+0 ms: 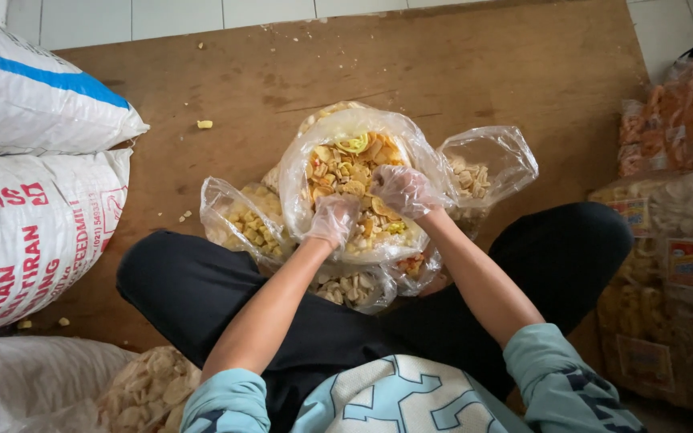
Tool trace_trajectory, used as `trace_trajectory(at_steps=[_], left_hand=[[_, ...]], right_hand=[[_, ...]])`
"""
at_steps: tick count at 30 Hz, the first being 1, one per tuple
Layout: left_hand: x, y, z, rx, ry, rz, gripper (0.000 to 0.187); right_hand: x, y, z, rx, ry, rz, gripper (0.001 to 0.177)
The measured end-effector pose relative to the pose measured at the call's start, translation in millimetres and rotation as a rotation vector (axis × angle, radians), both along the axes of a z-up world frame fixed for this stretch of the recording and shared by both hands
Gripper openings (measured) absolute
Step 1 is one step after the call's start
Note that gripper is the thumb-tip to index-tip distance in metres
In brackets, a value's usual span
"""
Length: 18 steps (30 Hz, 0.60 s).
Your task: The person sits on the floor and uses gloved hands to sort and mix various snack items inside a large clear plastic bag. They repeatedly lift and turn the contents to distribute them evenly.
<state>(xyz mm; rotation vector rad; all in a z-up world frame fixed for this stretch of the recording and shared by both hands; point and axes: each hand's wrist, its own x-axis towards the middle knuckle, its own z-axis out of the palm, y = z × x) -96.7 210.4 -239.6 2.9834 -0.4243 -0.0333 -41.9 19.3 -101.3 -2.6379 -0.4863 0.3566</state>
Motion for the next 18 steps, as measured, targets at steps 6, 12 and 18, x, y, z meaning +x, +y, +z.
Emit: trace_trajectory(at_steps=[6,12,18], left_hand=[[0,7,45,-0.330,0.091,0.172,0.022],[-6,2,206,-1.033,0.150,0.484,0.017],[-3,1,209,-0.703,0.035,0.334,0.023]], right_hand=[[-2,5,26,-0.162,0.012,-0.063,0.038],[-22,9,92,0.005,0.064,-0.033,0.030],[-25,22,107,0.499,0.281,-0.174,0.029]])
